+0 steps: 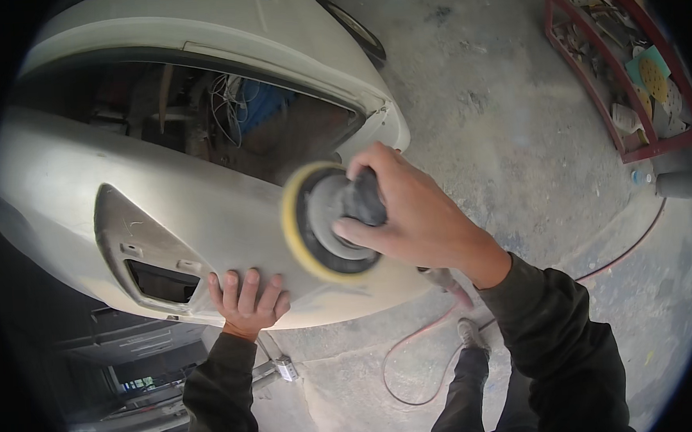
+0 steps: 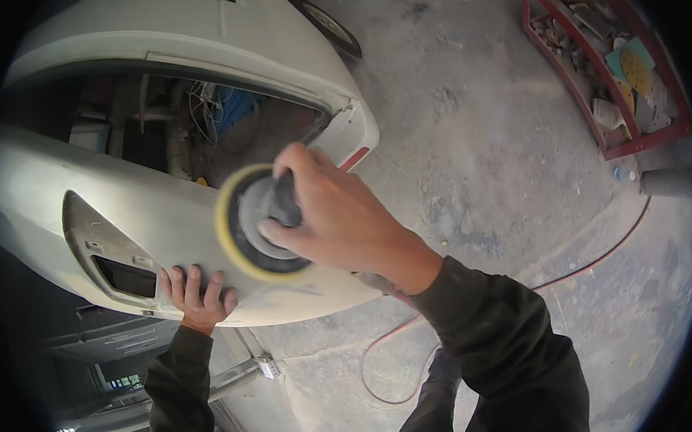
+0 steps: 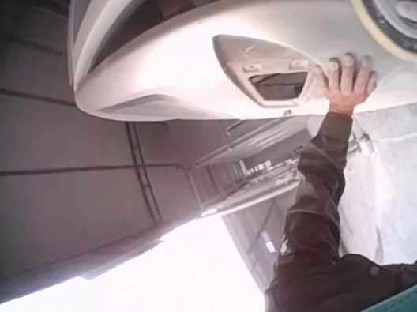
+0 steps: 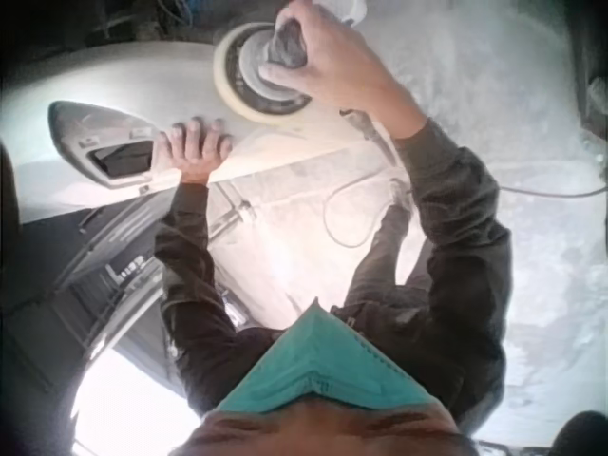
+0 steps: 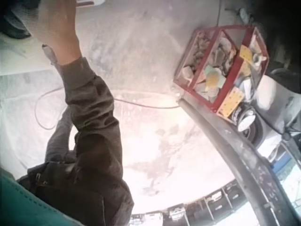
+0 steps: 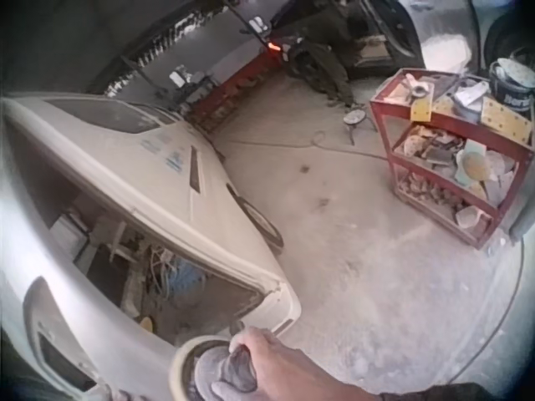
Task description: The person sands a detached car door with a pneumatic orbital sander, then uses an air hose to blow dust off the surface, and finally hand-sands a small area with a sanding block.
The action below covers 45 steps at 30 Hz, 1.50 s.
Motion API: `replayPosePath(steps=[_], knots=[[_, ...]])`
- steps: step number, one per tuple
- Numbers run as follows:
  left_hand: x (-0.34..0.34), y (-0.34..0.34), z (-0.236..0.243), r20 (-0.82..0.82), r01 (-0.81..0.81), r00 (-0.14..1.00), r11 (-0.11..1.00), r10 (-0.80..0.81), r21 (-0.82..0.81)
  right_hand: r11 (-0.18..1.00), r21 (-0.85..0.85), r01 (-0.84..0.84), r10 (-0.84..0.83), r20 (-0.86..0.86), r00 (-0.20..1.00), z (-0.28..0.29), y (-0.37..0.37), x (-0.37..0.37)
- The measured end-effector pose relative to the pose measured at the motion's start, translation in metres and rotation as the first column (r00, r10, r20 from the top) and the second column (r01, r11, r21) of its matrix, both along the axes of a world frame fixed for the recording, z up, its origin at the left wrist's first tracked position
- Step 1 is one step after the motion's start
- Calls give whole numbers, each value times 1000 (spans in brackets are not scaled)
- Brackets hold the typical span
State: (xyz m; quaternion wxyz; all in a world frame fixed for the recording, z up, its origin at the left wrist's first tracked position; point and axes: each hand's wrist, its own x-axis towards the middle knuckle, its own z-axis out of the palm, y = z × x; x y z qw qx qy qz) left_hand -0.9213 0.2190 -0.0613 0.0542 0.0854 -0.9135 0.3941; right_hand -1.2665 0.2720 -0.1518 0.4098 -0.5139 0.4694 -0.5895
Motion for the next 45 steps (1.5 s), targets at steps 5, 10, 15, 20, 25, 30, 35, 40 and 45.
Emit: replayPosePath(steps=[5, 10, 15, 20, 25, 30, 35, 40, 45], knots=[[1, -3, -1, 12, 58, 998, 998, -58, 11, 999, 6, 32, -32, 24, 999, 21, -17, 0], [-4, -2, -1, 5, 45, 999, 997, -45, 62, 978, 178, 106, -94, -76, 993, -63, 43, 14], [2, 6, 0, -4, 24, 1000, 996, -24, 84, 986, 42, 161, -152, -159, 975, -9, 45, 32], [-6, 0, 0, -48, 53, 998, 989, -46, 140, 968, -19, 249, -249, -159, 955, 15, 25, 34], [-6, -2, 3, -85, 75, 994, 988, -64, 134, 954, 79, 289, -263, -246, 933, -45, 86, 56], [-5, 2, -5, -215, 97, 975, 979, -57, 178, 954, -4, 298, -292, -221, 931, -6, 69, 67], [-9, -2, -6, -285, 163, 953, 968, -104, 192, 937, 6, 351, -340, -226, 913, -8, 75, 81], [-12, -4, 3, -194, 136, 976, 973, -99, 188, 928, 52, 368, -342, -271, 900, -36, 107, 93], [-2, -6, 14, -226, 172, 968, 949, -112, 264, 922, 32, 387, -362, -287, 887, -21, 101, 100]])
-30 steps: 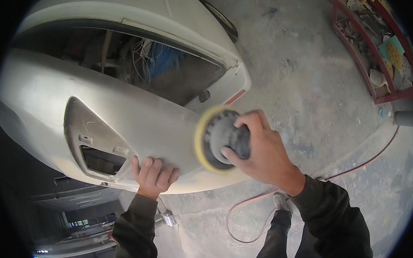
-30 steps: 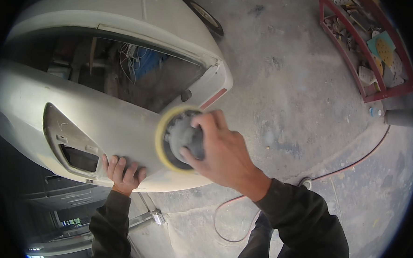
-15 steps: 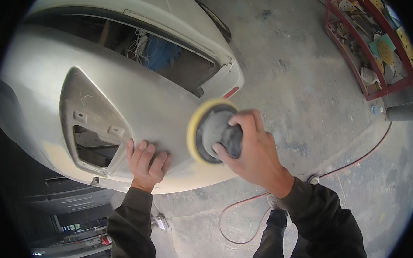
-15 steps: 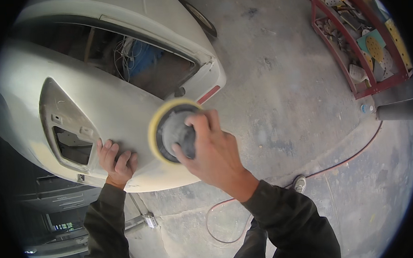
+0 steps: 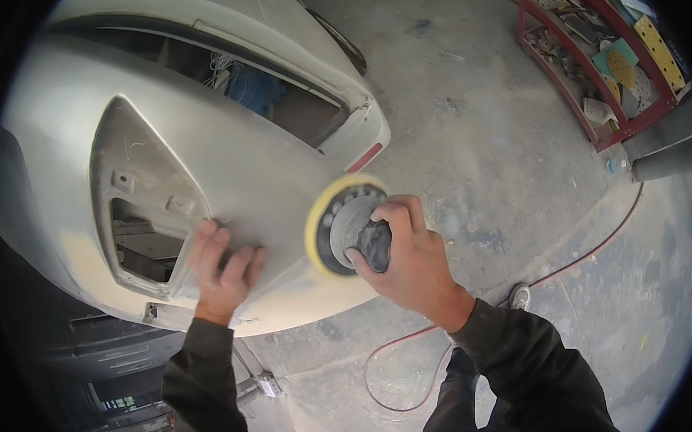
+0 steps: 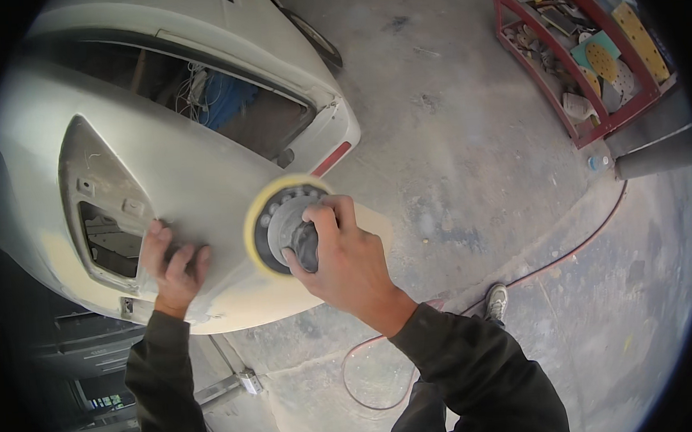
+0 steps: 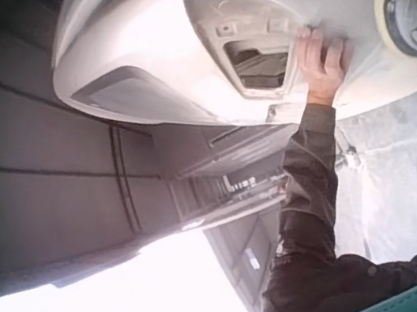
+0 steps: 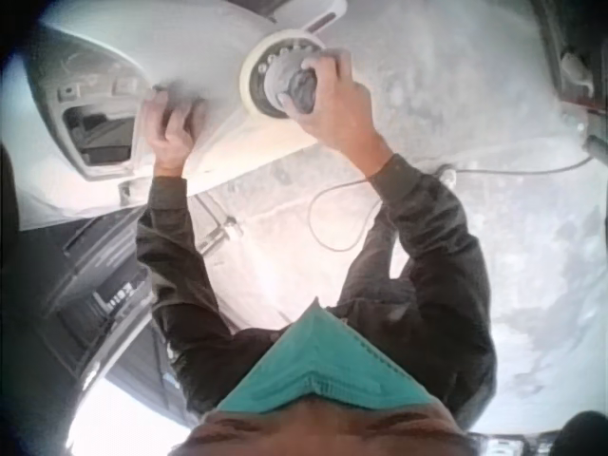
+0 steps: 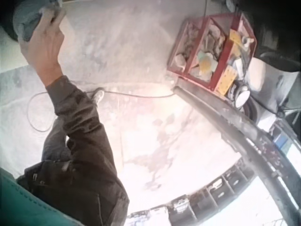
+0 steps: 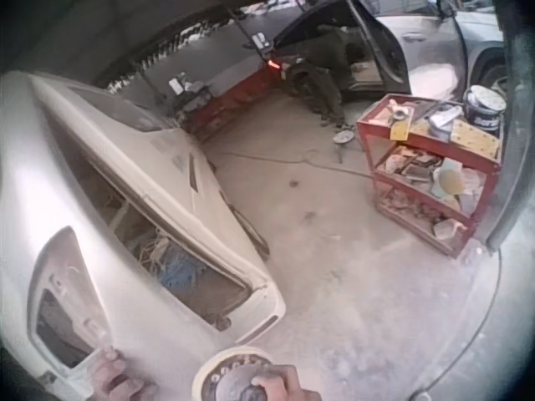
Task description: The person sands a detached car door with a pneumatic orbital sander, then uses an air hose to blow dust off the surface, and finally hand-sands a small area with a sanding block.
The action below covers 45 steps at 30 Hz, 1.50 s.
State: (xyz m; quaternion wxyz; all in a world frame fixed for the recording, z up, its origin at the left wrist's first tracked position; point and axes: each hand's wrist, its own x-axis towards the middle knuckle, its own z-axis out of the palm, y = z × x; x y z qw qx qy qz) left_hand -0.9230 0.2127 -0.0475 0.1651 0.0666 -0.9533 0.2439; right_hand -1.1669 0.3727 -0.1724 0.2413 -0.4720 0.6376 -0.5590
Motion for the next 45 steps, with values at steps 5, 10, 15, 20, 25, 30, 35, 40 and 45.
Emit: replayPosePath(steps=[5, 10, 15, 20, 25, 30, 35, 40, 45], knots=[[4, -10, 21, 140, -39, 988, 989, 60, -145, 992, 125, 1, 7, -62, 998, -53, 41, 13], [8, -11, 16, 132, -36, 990, 990, 55, -140, 997, 71, 23, -19, -45, 999, -36, 29, 17], [8, -13, 16, 139, -37, 989, 991, 55, -130, 999, 34, 12, -11, -15, 1000, -22, 24, 33], [7, -14, 20, 150, -33, 987, 990, 54, -141, 976, 206, 76, -71, -30, 997, -98, 80, 41], [14, -12, 18, 156, -42, 985, 983, 70, -176, 974, 216, 70, -109, 174, 979, -76, 58, 25], [9, -15, 19, 170, -31, 983, 981, 65, -193, 991, 130, 29, -66, 284, 957, -25, 16, 7], [15, -12, 23, 186, -64, 977, 976, 104, -208, 920, 389, 44, -206, 386, 899, -126, 55, 0], [18, -9, 25, 202, -59, 974, 975, 104, -216, 968, 240, 79, -151, 300, 942, -116, 74, 29], [17, -10, 24, 198, -62, 974, 974, 107, -219, 995, 55, 85, -97, 271, 958, -39, 8, 7]])
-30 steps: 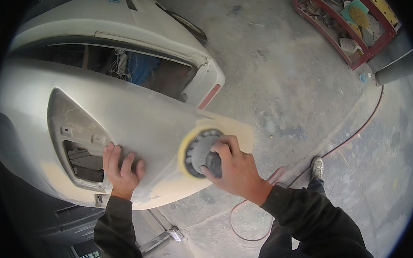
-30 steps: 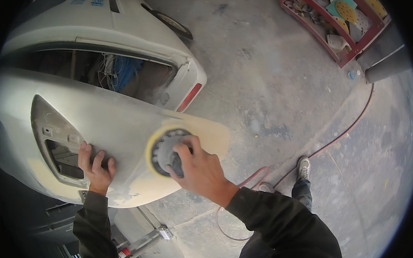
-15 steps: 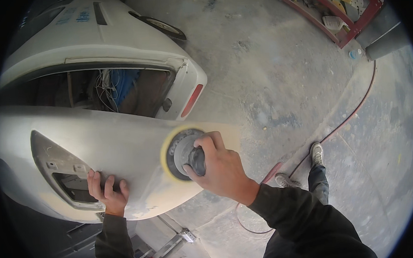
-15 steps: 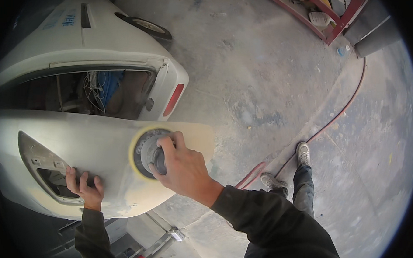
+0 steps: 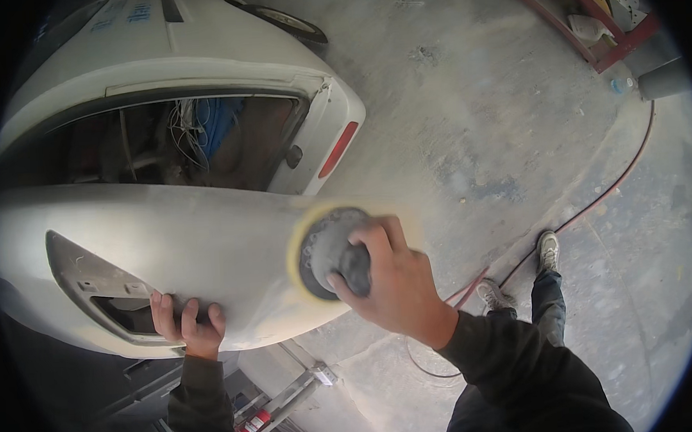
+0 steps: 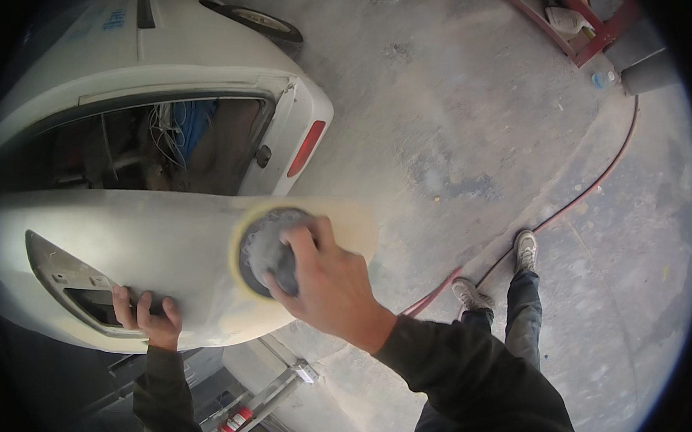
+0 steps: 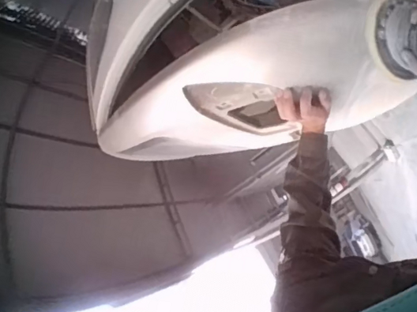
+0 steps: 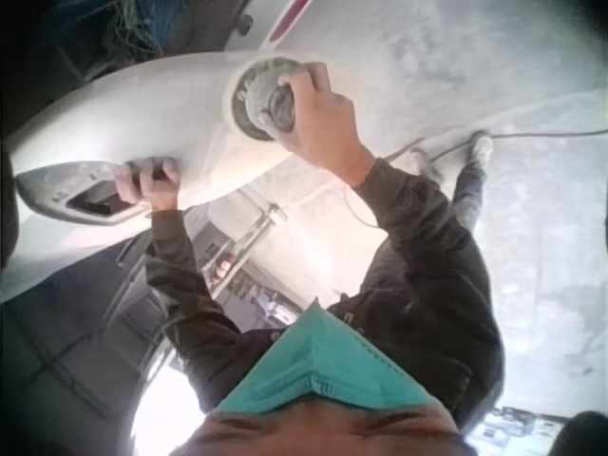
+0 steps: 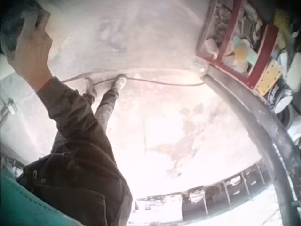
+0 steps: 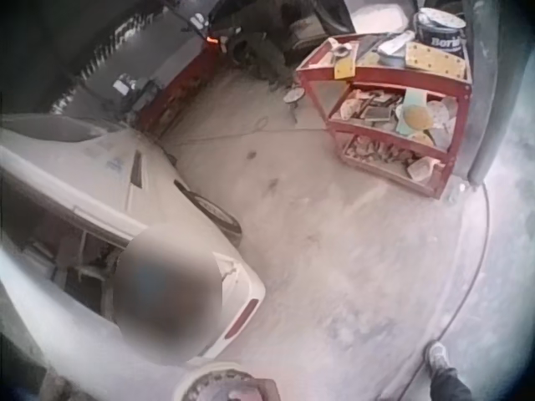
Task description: The person sands a detached car door with a pneumatic orbital sander, then uses an air hose to blow dust off the surface, and finally hand-sands a small area with a sanding block.
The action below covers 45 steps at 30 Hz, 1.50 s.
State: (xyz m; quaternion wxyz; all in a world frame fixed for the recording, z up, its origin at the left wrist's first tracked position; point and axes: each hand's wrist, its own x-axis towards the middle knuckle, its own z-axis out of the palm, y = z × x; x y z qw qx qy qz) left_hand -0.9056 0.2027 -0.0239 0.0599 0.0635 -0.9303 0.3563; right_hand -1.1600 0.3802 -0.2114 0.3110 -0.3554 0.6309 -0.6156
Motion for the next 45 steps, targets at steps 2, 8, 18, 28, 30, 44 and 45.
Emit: replayPosePath(steps=[2, 8, 18, 28, 30, 44, 45], knots=[[-6, 1, -1, 4, -8, 1000, 1000, 8, 3, 1000, 15, -26, 26, 12, 1000, 9, -6, -2], [-10, -2, 2, 4, 4, 1000, 1000, -4, 23, 999, -52, 3, -15, -248, 969, -20, 41, 72], [-11, -1, -1, -41, 12, 999, 1000, -11, 11, 981, 187, 49, -73, 121, 990, -54, 3, -26], [-4, -3, -2, -35, 15, 999, 1000, -15, 10, 971, 154, 181, -187, 23, 982, -76, 46, 42], [-11, -6, -4, -51, 41, 998, 999, -40, 17, 972, 202, 120, -153, 154, 976, -104, 21, -10], [-5, -4, -2, -51, 7, 999, 1000, -8, -9, 942, 249, 226, -270, 159, 950, -109, 59, 50], [-9, -4, -3, -57, 0, 998, 1000, -1, -9, 938, 270, 215, -272, 192, 943, -122, 53, 19]])
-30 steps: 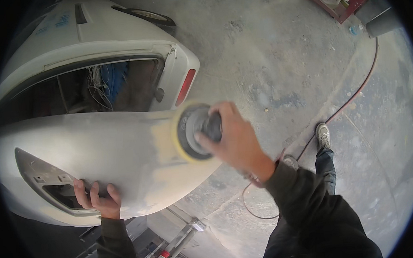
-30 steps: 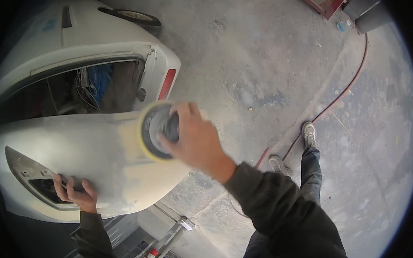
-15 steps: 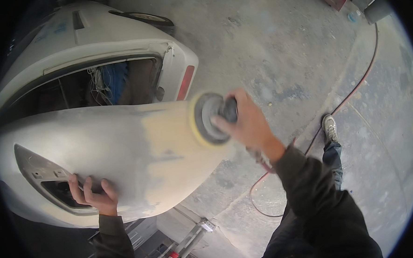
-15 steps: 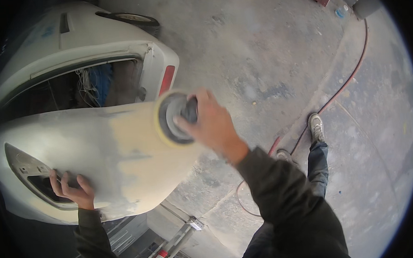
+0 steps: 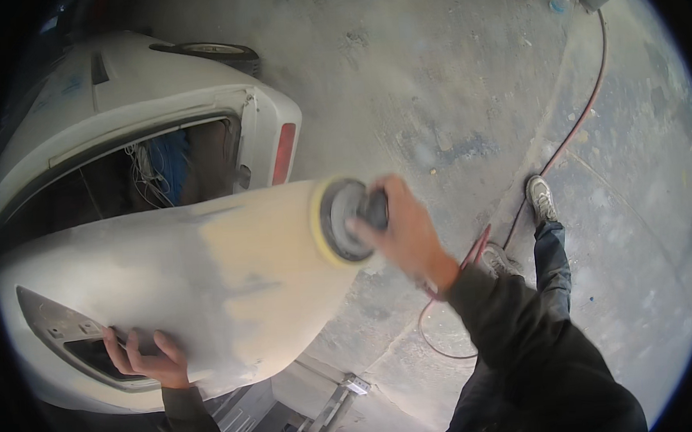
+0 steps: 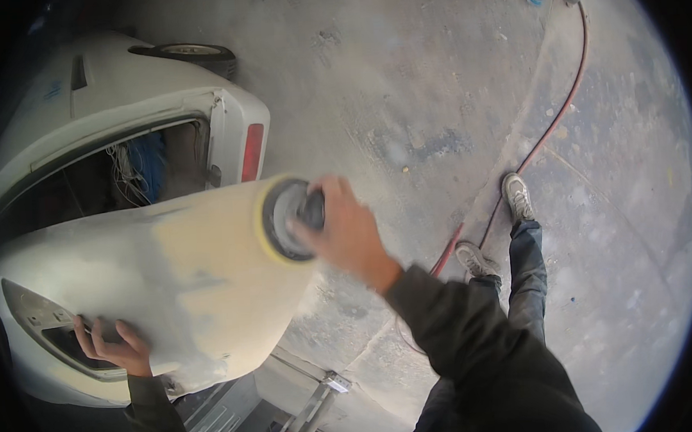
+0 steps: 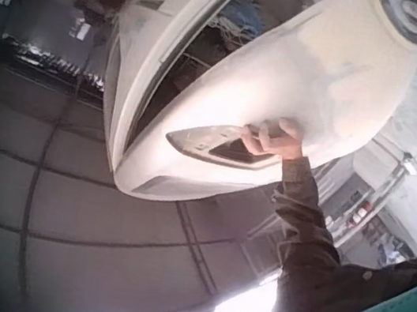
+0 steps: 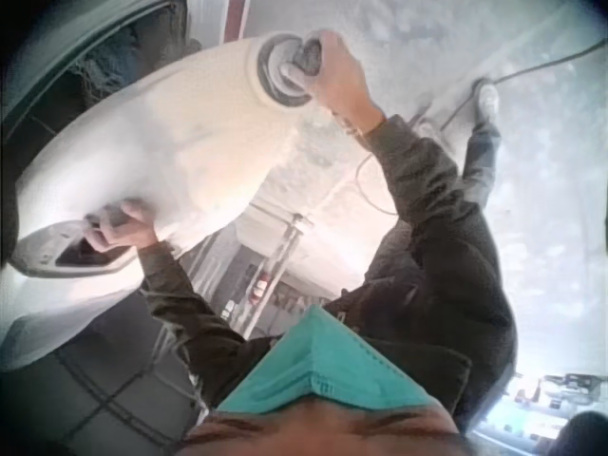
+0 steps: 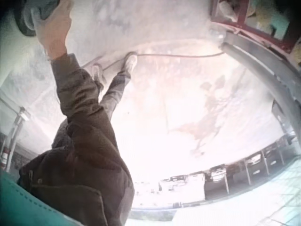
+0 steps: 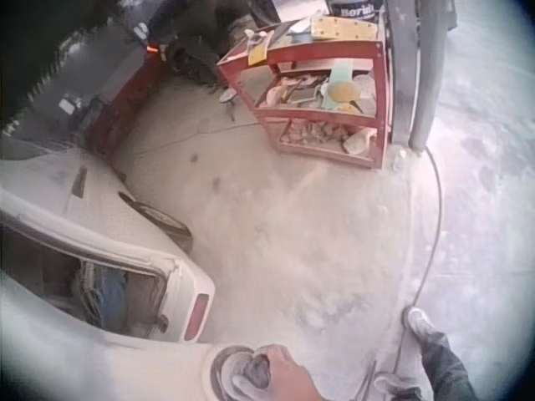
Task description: The person sands a detached car door with a pneumatic orbital sander, then uses an air hose to blow dust off the surface, and finally hand-sands a small area with a sanding block.
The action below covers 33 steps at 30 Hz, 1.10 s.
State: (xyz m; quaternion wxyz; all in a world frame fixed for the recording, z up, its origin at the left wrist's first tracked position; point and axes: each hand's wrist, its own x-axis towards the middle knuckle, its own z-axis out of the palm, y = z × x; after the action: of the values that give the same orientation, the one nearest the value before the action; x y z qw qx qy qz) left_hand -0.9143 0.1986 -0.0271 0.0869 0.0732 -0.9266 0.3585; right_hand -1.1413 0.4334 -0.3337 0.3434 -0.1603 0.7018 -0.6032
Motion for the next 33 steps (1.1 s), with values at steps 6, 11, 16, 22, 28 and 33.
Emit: replayPosePath(steps=[6, 11, 16, 22, 28, 33], knots=[[-1, -2, 2, 6, 17, 1000, 1000, -17, -10, 994, -80, -69, 67, -28, 997, -3, 25, 33], [2, 0, 4, 27, -21, 999, 1000, 22, -19, 996, -85, 12, -11, 16, 1000, -3, 46, 88], [4, 1, 2, 16, -40, 999, 998, 41, -53, 990, 73, -122, 101, 243, 965, -46, 25, -3], [11, 1, 6, 26, -53, 998, 998, 54, -41, 936, -62, -346, 347, 12, 938, 47, -19, -44], [9, -3, 3, 48, 28, 999, 998, -25, -57, 954, -35, -298, 300, 39, 953, 18, -24, -49], [3, 2, 4, 64, 8, 998, 997, -3, -74, 894, 41, -447, 396, 396, 829, -71, -3, -71]])
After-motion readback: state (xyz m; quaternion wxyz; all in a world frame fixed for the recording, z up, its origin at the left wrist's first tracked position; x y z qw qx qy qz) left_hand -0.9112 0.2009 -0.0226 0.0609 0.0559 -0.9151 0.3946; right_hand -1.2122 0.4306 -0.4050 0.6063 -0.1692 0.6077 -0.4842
